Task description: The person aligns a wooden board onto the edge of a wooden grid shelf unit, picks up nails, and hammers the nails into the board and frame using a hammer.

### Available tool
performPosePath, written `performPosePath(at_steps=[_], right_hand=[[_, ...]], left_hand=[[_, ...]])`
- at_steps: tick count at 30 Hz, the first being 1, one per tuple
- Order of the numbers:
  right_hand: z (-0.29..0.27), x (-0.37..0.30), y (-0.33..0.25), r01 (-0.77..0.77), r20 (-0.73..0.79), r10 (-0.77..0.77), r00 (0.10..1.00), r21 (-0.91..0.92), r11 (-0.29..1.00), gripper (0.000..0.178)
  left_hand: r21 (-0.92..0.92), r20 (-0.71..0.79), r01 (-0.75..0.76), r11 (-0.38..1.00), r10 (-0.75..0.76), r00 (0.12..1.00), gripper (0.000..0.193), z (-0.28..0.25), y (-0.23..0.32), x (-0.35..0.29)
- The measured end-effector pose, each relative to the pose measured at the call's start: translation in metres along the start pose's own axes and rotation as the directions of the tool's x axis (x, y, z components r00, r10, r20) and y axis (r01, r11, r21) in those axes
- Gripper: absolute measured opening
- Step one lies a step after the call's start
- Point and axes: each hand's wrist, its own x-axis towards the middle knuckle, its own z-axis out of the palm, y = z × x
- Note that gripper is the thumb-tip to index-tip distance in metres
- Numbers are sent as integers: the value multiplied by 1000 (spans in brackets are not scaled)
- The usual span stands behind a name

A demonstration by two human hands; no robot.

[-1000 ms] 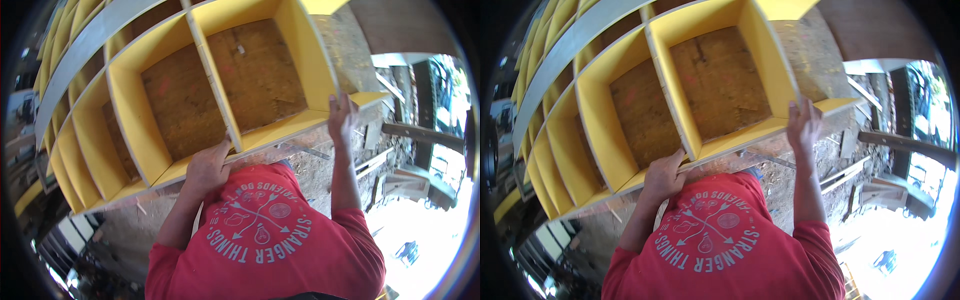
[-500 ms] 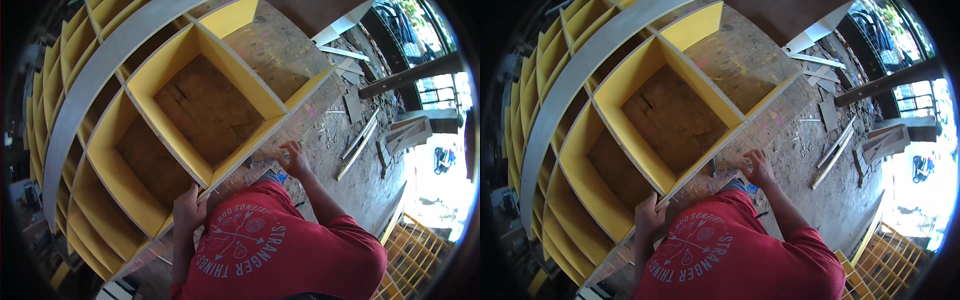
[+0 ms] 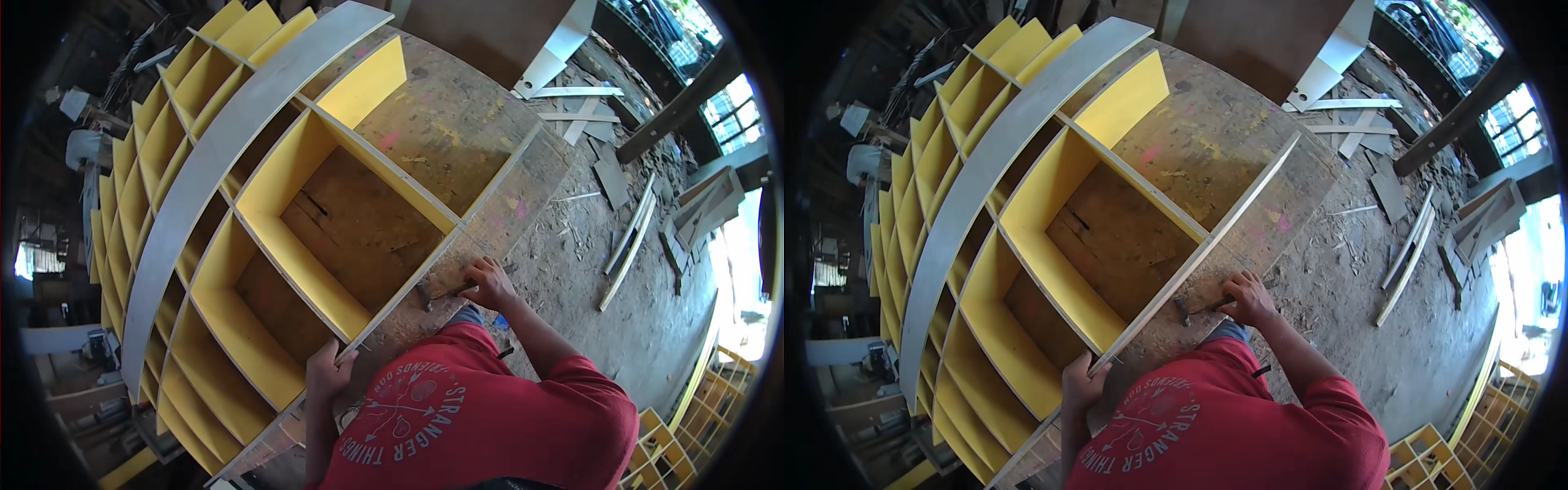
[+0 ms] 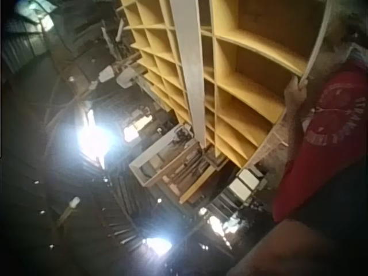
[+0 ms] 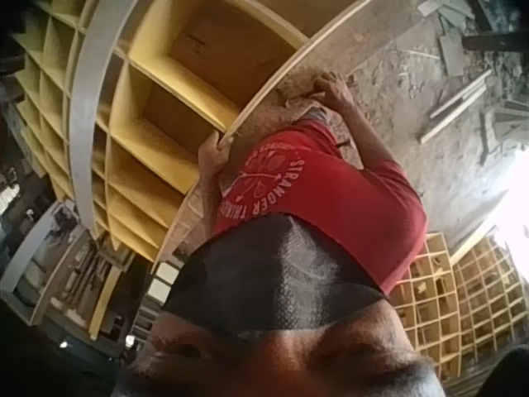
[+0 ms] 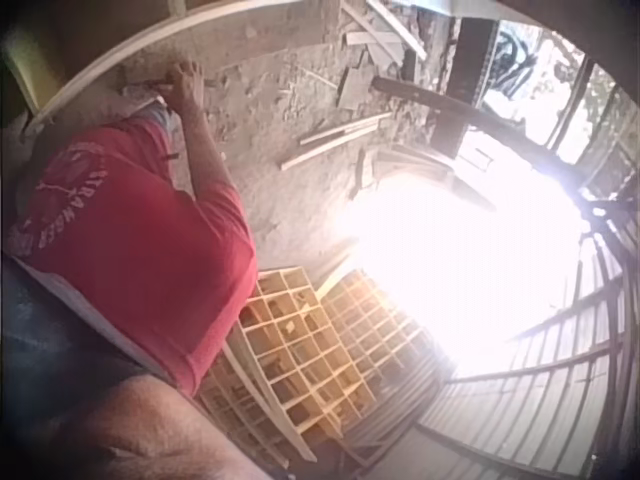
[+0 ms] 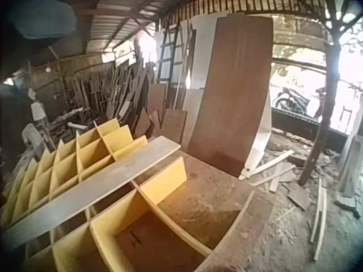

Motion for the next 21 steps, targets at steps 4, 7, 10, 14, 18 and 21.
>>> performPosePath(at_steps=[4, 7, 10, 14, 18, 21], right_hand=[[-3, 8, 1, 41, 60, -40, 997, -16, 999, 39], [-14, 16, -5, 10, 158, -4, 987, -36, 999, 40], [-19, 25, -6, -111, 318, 125, 940, -63, 992, 42], [-22, 34, -5, -118, 408, 145, 902, -90, 989, 43], [-17, 37, 2, -78, 385, 112, 916, -101, 992, 42], [-14, 41, 5, -58, 368, 85, 926, -84, 995, 43]], left_hand=[[-1, -8, 46, 999, -46, 999, 35, 3, -1, -3], [34, -32, 12, 999, -11, 999, 36, 6, -2, -4], [35, -6, 33, 999, -33, 999, 37, 3, 4, 1], [-31, -2, 82, 996, -82, 997, 41, 4, 8, -2], [-11, -16, 79, 997, -80, 997, 45, 6, 4, -2], [4, 4, 94, 996, -94, 996, 48, 5, 5, 0]])
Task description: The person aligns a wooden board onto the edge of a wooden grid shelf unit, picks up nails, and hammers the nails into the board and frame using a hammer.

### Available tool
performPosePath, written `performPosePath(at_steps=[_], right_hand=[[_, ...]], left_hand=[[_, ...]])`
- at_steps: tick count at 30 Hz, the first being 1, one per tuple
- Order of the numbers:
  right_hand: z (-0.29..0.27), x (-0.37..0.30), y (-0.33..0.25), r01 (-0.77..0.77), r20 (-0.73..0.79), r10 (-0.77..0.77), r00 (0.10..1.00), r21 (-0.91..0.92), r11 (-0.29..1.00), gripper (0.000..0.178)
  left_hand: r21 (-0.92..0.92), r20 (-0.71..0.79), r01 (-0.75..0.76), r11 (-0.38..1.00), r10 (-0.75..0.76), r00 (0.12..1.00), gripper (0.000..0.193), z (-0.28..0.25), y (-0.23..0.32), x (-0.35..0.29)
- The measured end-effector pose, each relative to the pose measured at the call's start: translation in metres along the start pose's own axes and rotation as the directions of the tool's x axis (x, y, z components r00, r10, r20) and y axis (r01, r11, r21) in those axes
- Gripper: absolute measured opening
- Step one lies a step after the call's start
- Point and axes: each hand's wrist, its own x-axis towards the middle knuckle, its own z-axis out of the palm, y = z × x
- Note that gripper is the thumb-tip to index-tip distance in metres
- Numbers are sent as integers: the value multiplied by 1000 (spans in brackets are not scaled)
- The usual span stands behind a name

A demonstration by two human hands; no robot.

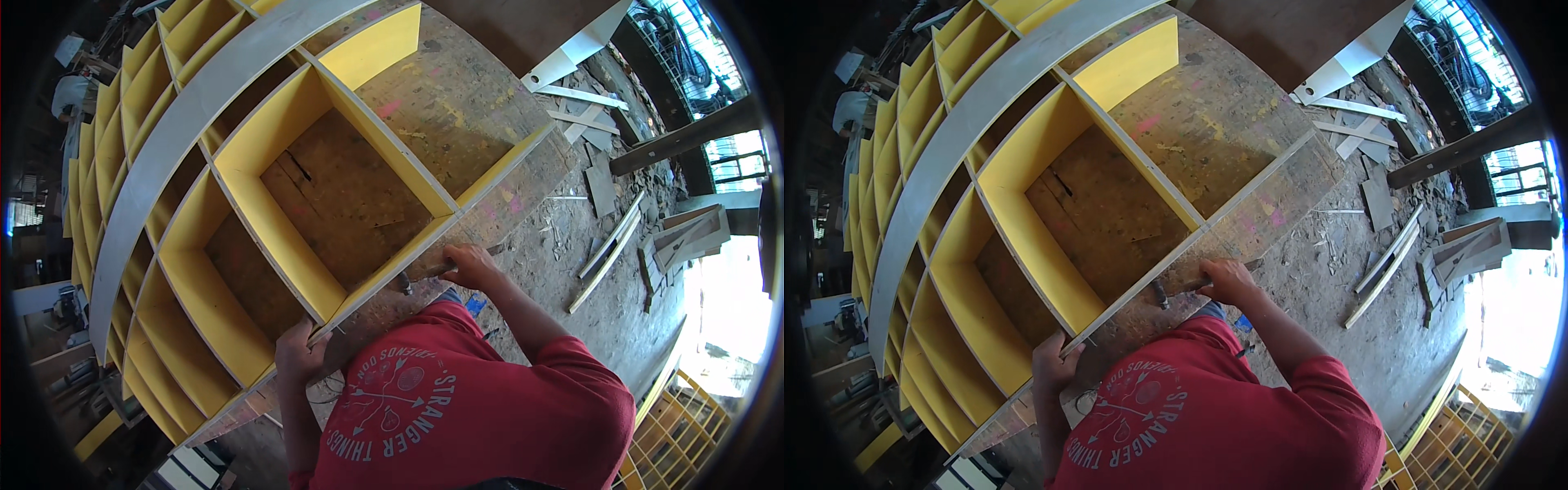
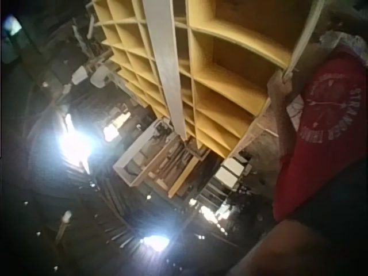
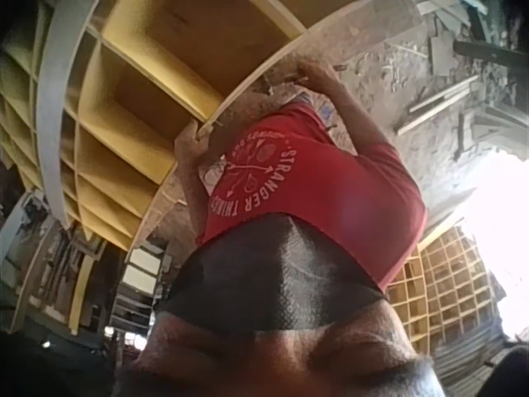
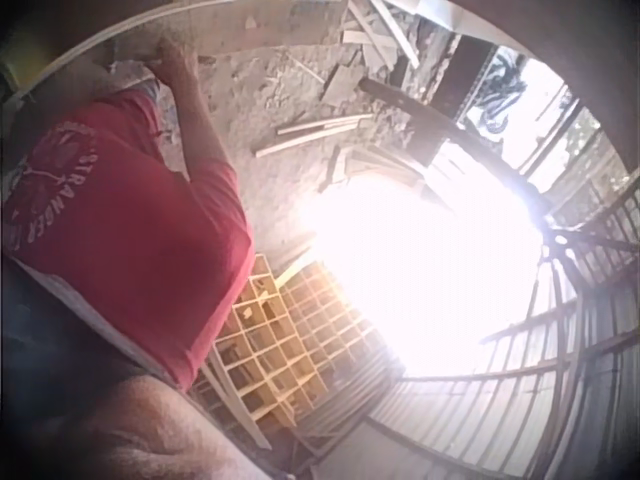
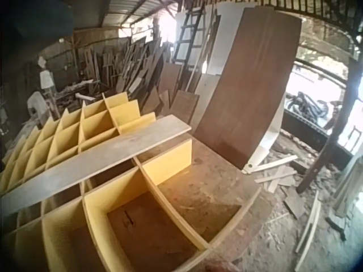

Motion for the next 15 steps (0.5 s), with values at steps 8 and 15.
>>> performPosePath(at_steps=[8, 15], right_hand=[[1, 11, 5, 26, -5, -27, 1000, -50, 998, 48], [-9, 22, 3, 51, 17, -50, 999, -67, 996, 43]], left_hand=[[14, -61, -25, 1000, 26, 998, 53, 5, -5, 2], [74, -76, -30, 997, 35, 996, 34, 5, -4, 4]])
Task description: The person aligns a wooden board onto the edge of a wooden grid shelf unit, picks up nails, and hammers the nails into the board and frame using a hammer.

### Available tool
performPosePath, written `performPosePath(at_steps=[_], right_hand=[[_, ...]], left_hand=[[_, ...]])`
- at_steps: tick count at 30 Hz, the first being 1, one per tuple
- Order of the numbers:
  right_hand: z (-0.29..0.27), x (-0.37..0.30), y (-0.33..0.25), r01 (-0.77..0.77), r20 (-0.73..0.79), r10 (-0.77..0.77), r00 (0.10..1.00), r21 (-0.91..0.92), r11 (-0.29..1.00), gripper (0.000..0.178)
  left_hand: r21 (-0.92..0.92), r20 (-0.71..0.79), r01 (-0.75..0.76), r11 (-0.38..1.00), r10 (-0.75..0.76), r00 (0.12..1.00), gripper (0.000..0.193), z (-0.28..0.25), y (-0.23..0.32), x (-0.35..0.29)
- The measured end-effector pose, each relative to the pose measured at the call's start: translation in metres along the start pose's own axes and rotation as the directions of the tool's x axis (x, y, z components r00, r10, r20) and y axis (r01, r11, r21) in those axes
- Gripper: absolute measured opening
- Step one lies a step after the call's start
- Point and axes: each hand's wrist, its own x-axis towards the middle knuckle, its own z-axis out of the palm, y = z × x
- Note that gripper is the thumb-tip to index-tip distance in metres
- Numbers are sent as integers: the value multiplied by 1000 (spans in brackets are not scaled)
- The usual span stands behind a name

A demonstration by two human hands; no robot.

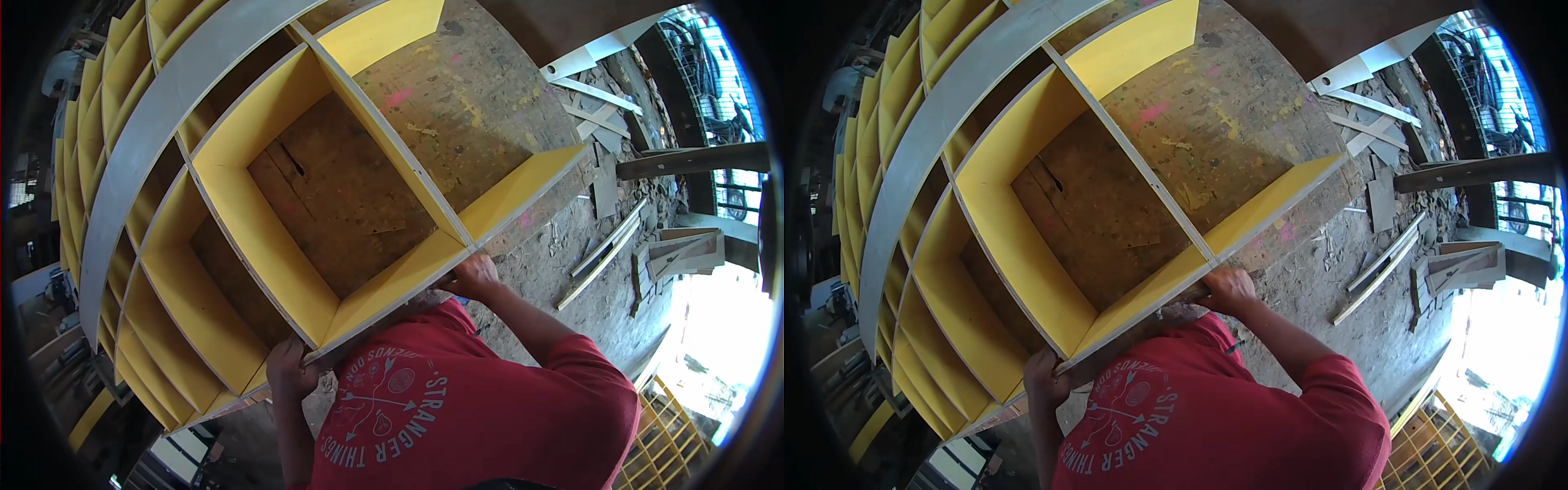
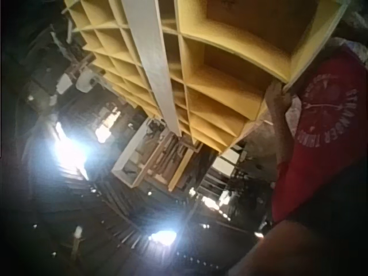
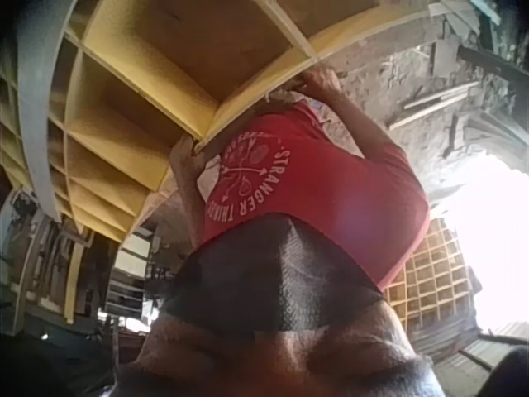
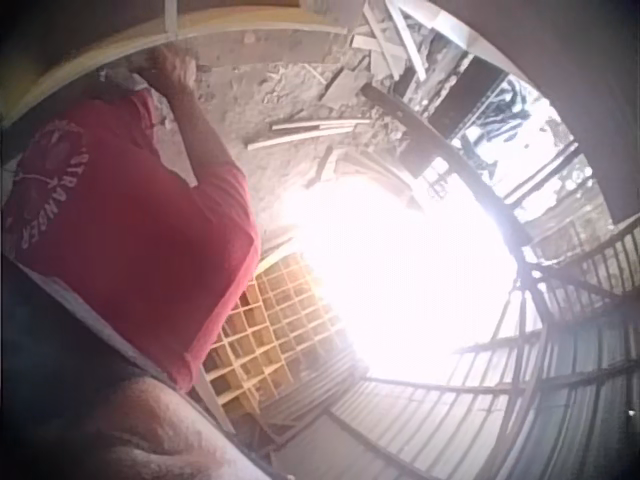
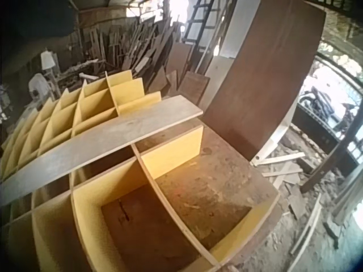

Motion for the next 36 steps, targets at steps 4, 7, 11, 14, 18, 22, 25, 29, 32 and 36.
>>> performPosePath(at_steps=[4, 7, 11, 14, 18, 22, 25, 29, 32, 36], right_hand=[[1, 5, 2, -12, -39, 11, 999, -35, 999, 43], [9, 6, 7, 77, -171, -84, 982, -43, 996, 46], [12, 3, 7, 39, -124, -47, 991, -62, 997, 46], [20, 3, 14, 10, -85, -16, 996, -74, 997, 46], [14, -1, 6, -19, -95, 12, 995, -66, 998, 51], [19, -11, -4, -45, -192, 30, 981, -72, 996, 51], [33, -29, -30, -208, -257, 188, 948, -53, 977, 50], [86, -75, -79, -351, -353, 347, 869, 56, 935, 38], [136, -113, -111, -337, -375, 376, 847, 167, 926, 39], [172, -155, -155, -345, -292, 479, 828, 408, 845, 47]], left_hand=[[-14, 27, 4, 1000, -4, 1000, 32, -1, 3, 3], [-22, 26, -29, 999, 30, 999, 33, 0, 0, 2], [7, 4, -37, 999, 37, 999, 33, 5, -6, -5], [-13, -39, -97, 995, 96, 995, 31, 6, -10, -2], [-11, 3, -134, 991, 134, 991, 27, -4, -5, -1], [-81, 29, -119, 990, 122, 992, 31, -12, 4, -5], [-39, -7, -195, 980, 195, 981, 33, -5, -8, -7], [-32, -11, -201, 979, 201, 980, 34, -4, -13, -12], [73, 39, -251, 965, 249, 968, 33, -2, -16, -11], [54, 13, -304, 951, 304, 953, 33, 5, -16, -11]])
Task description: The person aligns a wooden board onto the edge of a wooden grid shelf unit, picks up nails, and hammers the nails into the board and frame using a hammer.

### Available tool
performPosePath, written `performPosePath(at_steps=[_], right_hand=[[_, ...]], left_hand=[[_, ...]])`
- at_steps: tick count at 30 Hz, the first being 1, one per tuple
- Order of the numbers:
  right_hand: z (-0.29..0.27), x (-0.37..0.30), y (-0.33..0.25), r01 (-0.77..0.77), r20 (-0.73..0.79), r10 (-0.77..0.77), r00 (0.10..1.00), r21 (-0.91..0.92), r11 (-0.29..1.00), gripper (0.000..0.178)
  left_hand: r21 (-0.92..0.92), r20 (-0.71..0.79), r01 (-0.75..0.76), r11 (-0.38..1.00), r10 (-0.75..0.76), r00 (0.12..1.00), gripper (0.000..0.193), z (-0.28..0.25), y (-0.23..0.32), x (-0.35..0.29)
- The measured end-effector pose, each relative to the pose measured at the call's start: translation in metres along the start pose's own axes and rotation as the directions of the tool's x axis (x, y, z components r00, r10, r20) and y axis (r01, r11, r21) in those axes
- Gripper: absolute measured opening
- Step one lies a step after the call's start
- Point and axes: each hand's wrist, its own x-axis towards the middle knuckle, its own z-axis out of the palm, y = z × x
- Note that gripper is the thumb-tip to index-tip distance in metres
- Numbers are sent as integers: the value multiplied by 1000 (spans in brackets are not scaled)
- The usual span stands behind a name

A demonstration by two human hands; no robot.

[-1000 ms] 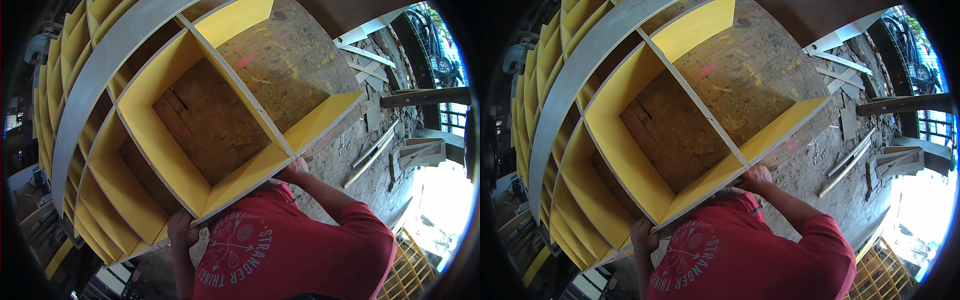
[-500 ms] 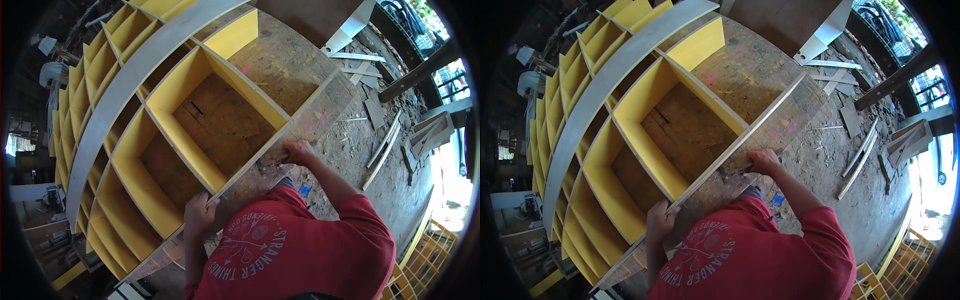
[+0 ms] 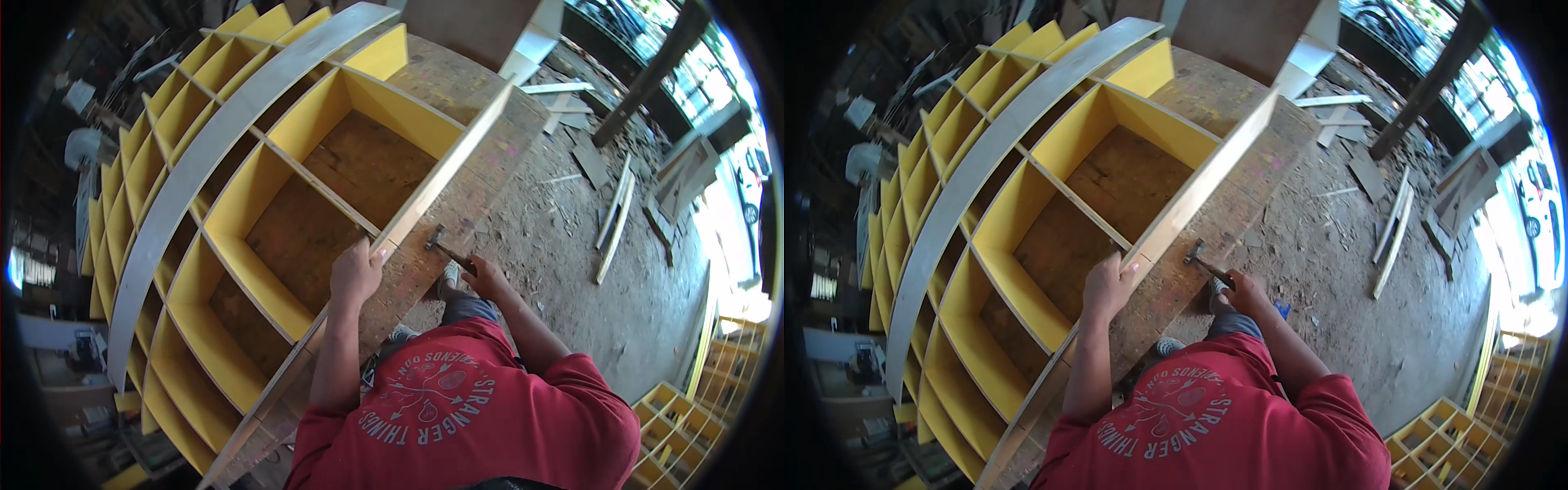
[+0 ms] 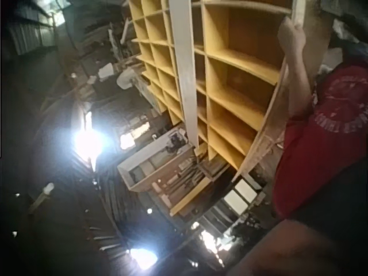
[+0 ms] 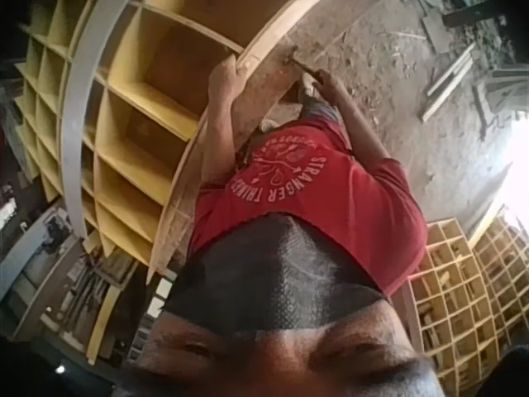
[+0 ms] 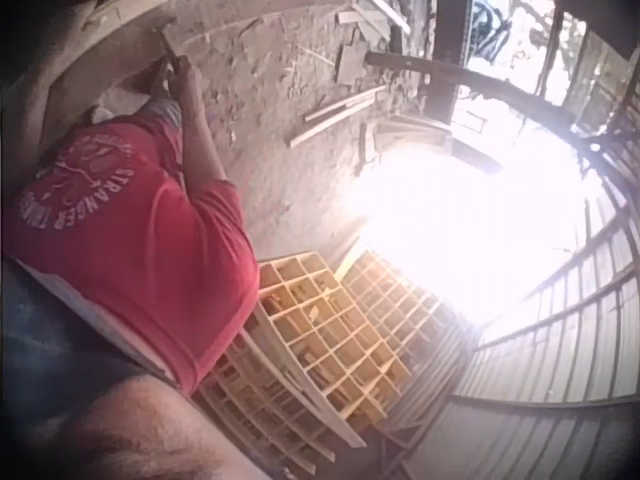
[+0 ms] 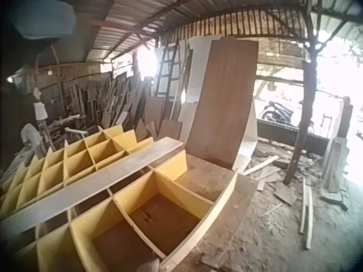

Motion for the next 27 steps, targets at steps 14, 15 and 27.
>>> performPosePath(at_steps=[14, 15, 27], right_hand=[[38, -43, 16, 3, 140, -7, 990, 32, 999, 57], [39, -43, 22, 23, 97, -30, 995, 69, 997, 55], [46, -42, 54, 102, 50, -110, 993, 131, 986, 58]], left_hand=[[11, -63, 15, 1000, -15, 998, 38, -1, -5, 0], [25, -31, 29, 999, -29, 999, 39, -1, -6, -1], [134, 14, 187, 973, -191, 982, 46, -4, 3, -5]])
